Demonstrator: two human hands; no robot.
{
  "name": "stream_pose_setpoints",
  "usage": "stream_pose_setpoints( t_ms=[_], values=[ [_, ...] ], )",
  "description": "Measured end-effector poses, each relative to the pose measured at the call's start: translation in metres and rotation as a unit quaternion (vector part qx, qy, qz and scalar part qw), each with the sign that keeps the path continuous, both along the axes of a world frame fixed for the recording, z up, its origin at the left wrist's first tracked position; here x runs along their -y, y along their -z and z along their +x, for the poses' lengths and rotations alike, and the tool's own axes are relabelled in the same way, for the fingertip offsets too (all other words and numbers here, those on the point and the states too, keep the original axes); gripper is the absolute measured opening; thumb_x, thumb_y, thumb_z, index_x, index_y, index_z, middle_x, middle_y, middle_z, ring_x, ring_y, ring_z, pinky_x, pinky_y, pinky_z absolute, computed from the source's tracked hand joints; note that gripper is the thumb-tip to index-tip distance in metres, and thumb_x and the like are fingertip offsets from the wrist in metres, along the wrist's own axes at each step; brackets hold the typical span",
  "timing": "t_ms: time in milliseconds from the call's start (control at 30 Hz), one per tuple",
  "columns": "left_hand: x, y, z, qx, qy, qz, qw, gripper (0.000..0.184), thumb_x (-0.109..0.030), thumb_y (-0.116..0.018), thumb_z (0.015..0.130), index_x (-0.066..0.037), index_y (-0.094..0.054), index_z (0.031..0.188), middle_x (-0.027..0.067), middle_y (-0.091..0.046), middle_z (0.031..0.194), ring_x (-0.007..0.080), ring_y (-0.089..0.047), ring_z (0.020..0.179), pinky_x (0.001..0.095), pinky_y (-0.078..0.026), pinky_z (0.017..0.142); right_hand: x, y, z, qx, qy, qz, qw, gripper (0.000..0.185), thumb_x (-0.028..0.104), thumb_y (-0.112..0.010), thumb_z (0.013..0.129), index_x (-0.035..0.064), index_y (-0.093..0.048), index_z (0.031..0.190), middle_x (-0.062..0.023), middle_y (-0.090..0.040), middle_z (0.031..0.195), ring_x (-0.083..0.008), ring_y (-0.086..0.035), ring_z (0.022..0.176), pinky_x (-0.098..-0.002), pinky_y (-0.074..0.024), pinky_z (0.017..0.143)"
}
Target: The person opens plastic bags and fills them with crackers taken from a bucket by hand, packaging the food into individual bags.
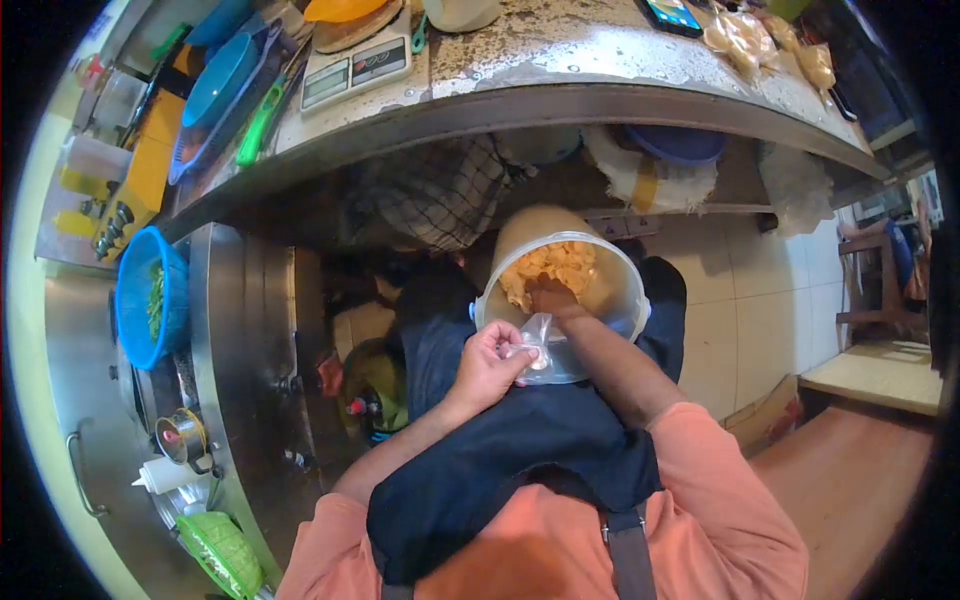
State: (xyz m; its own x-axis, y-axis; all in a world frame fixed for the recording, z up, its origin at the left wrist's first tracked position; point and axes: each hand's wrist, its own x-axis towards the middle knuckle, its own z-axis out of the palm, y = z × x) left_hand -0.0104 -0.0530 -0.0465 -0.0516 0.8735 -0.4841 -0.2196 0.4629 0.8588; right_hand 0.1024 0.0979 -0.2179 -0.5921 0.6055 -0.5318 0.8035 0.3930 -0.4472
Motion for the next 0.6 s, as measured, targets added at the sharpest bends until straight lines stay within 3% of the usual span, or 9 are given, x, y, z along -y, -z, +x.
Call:
stream_pose_setpoints(
  t_ms=[100, 200, 267, 300, 333, 400, 433, 500, 600],
  values=[
    [0.0, 0.004, -0.001, -0.003, -0.011, 0.007, 1.0, 0.02, -0.004, -0.068, 0.084, -0.003, -0.05, 0.092, 0.0043, -0.06, 0.08, 0.0087, -0.061, 0.068, 0.024, -0.054, 0.064, -0.004, -0.002, 0.002, 0.024, -0.038, 0.029, 0.999, 0.05, 0.019, -0.063, 0.075, 0.0112, -0.056, 0.124, -0.021, -0.054, 0.124, -0.0331, -0.057, 0.112, -0.0408, -0.0463, 0.093],
    [-0.001, 0.006, -0.001, 0.001, -0.048, 0.024, 0.999, 0.016, -0.002, -0.065, 0.086, -0.002, -0.05, 0.093, 0.0047, -0.061, 0.08, 0.0101, -0.061, 0.067, 0.0242, -0.053, 0.063, -0.009, -0.004, 0.006, 0.037, 0.011, 0.036, 0.999, 0.048, 0.02, -0.064, 0.078, 0.0065, -0.056, 0.123, -0.0212, -0.058, 0.118, -0.0344, -0.059, 0.109, -0.0422, -0.0478, 0.09],
    [-0.001, 0.005, -0.001, 0.023, -0.062, 0.03, 0.997, 0.013, 0.0, -0.061, 0.087, -0.001, -0.051, 0.095, 0.0057, -0.061, 0.08, 0.0115, -0.062, 0.067, 0.0243, -0.053, 0.062, -0.014, -0.035, 0.011, -0.077, 0.166, 0.001, 0.983, 0.046, 0.022, -0.067, 0.08, 0.0035, -0.056, 0.12, -0.0196, -0.061, 0.111, -0.0313, -0.061, 0.105, -0.0405, -0.0482, 0.088],
    [-0.002, 0.007, -0.001, 0.026, -0.062, 0.031, 0.997, 0.013, 0.0, -0.061, 0.087, -0.001, -0.051, 0.095, 0.0057, -0.061, 0.08, 0.0115, -0.062, 0.067, 0.0243, -0.053, 0.062, -0.014, -0.06, 0.016, -0.074, 0.165, 0.002, 0.983, 0.046, 0.022, -0.067, 0.08, 0.0035, -0.056, 0.12, -0.0196, -0.061, 0.111, -0.0313, -0.061, 0.105, -0.0405, -0.0482, 0.088],
    [-0.003, 0.011, -0.002, 0.033, -0.065, 0.039, 0.997, 0.013, -0.003, -0.061, 0.088, -0.001, -0.051, 0.096, 0.0062, -0.061, 0.08, 0.0117, -0.062, 0.067, 0.0247, -0.053, 0.062, -0.015, -0.088, 0.021, -0.113, 0.234, -0.06, 0.964, 0.047, 0.023, -0.068, 0.081, 0.0016, -0.055, 0.12, -0.0182, -0.062, 0.111, -0.0289, -0.062, 0.102, -0.0387, -0.049, 0.086],
    [-0.006, 0.011, -0.002, 0.042, -0.072, 0.048, 0.995, 0.013, -0.005, -0.061, 0.089, -0.001, -0.052, 0.097, 0.0066, -0.061, 0.08, 0.0119, -0.063, 0.067, 0.0252, -0.053, 0.062, -0.016, -0.106, 0.033, -0.238, 0.329, -0.208, 0.89, 0.044, 0.024, -0.063, 0.089, -0.0009, -0.051, 0.123, -0.0135, -0.062, 0.106, -0.0224, -0.062, 0.095, -0.0309, -0.0504, 0.08],
    [-0.01, 0.007, -0.001, 0.083, -0.089, 0.018, 0.992, 0.013, -0.007, -0.06, 0.09, -0.002, -0.051, 0.098, 0.0068, -0.061, 0.083, 0.0125, -0.063, 0.068, 0.026, -0.053, 0.063, -0.013, -0.114, 0.039, -0.236, 0.328, -0.206, 0.891, 0.044, 0.024, -0.063, 0.089, -0.0009, -0.051, 0.123, -0.0135, -0.062, 0.106, -0.0224, -0.062, 0.095, -0.0309, -0.0504, 0.08],
    [-0.016, 0.007, 0.003, 0.129, -0.102, -0.013, 0.986, 0.013, -0.008, -0.058, 0.092, -0.002, -0.05, 0.1, 0.007, -0.061, 0.085, 0.0131, -0.063, 0.069, 0.0269, -0.054, 0.063, -0.001, -0.13, 0.057, -0.447, 0.435, -0.408, 0.667, 0.038, 0.023, -0.059, 0.093, 0.0003, -0.05, 0.123, -0.011, -0.061, 0.104, -0.0189, -0.061, 0.092, -0.0276, -0.0503, 0.076],
    [-0.027, 0.014, 0.007, 0.179, -0.119, -0.025, 0.976, 0.014, -0.013, -0.052, 0.096, -0.005, -0.046, 0.105, 0.0109, -0.061, 0.096, 0.0186, -0.065, 0.078, 0.0344, -0.056, 0.071, 0.004, -0.147, 0.07, -0.492, 0.433, -0.442, 0.613, 0.029, 0.019, -0.058, 0.094, 0.0038, -0.051, 0.118, -0.008, -0.06, 0.104, -0.0162, -0.06, 0.091, -0.0282, -0.0514, 0.076]
  ],
)
